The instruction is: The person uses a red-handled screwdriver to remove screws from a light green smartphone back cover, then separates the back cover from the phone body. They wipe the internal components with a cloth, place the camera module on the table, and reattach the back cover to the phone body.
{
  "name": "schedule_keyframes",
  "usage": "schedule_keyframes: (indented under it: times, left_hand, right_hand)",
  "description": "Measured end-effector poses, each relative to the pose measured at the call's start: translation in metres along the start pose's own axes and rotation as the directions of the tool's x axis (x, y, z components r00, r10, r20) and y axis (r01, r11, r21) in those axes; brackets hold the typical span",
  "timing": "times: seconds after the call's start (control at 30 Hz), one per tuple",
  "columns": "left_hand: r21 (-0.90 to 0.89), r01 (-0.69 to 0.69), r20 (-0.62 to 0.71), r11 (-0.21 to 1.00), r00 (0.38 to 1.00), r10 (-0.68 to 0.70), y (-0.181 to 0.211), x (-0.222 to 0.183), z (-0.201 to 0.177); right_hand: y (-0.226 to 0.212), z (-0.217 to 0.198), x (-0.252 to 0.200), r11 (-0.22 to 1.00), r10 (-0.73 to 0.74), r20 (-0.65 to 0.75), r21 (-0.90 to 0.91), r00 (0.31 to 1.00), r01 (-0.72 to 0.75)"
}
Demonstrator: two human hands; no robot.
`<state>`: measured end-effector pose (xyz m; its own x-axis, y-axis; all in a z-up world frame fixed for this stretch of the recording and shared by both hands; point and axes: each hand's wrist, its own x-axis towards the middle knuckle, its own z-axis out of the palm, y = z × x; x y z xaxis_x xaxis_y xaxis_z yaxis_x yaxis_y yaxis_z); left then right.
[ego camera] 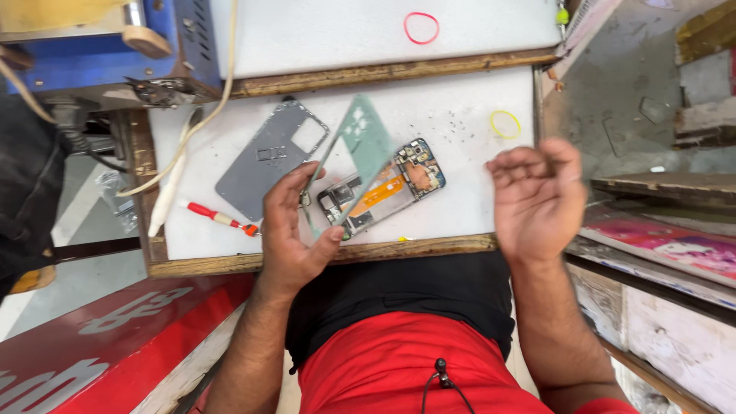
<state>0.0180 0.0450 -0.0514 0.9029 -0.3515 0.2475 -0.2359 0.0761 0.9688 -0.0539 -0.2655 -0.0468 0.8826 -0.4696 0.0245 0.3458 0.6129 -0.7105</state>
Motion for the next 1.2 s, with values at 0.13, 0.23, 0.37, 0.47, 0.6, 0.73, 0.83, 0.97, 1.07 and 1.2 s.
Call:
schedule_keyframes:
  times: [0.13,0.23,0.37,0.47,0.6,0.73,0.83,0.97,1.07,1.2]
  left_hand:
    - [-0.033,-0.036,0.002,0.999,0.999,0.036,-0.009,-0.006,-0.001]
    - [-0.027,-0.041,0.015,0.999,0.999,0.042,-0.011,-0.004,-0.003]
    - [-0.006,-0.057,0.041,0.998,0.998,0.057,-0.012,-0.003,-0.005]
    - [-0.043,-0.036,0.035,0.998,0.999,0.037,-0.012,-0.004,-0.005]
    - [-0.037,-0.047,0.036,0.998,0.998,0.048,-0.007,-0.004,-0.005]
    - [-0.02,-0.046,0.047,0.999,0.998,0.046,-0.007,-0.003,-0.006]
    - [-0.007,-0.053,0.053,0.999,0.997,0.053,-0.006,-0.002,-0.006]
    - [0.043,-0.069,0.054,0.997,0.996,0.067,-0.005,-0.004,-0.005]
    - [0.045,-0.058,0.052,0.997,0.997,0.056,-0.004,-0.005,-0.006]
    - [0.148,-0.075,0.08,0.986,0.995,0.064,-0.004,-0.003,-0.007]
  right_hand:
    - [-0.03,-0.025,0.01,0.984,-0.083,-0.089,-0.166,0.993,0.067]
    - [-0.039,-0.037,0.013,0.98,-0.005,-0.049,-0.197,0.999,-0.005]
    - [-0.031,-0.043,0.007,0.977,0.189,-0.023,0.103,0.982,-0.185]
    - [-0.03,-0.044,0.01,0.816,0.343,0.036,0.483,0.938,-0.317]
    - [-0.02,-0.034,0.013,0.909,0.296,-0.022,0.314,0.955,-0.274]
    - [-0.005,-0.015,-0.003,0.84,0.22,-0.042,-0.499,0.975,-0.211]
    - [-0.011,-0.005,-0.024,0.324,0.327,0.391,-0.902,0.86,0.287]
    - [-0.024,-0.014,-0.036,0.205,0.468,0.502,-0.862,0.727,0.463]
    - [-0.059,-0.037,-0.038,0.382,0.503,0.357,-0.909,0.787,0.169]
    - [-0.086,-0.05,-0.043,0.11,0.199,0.12,-0.989,0.973,0.1]
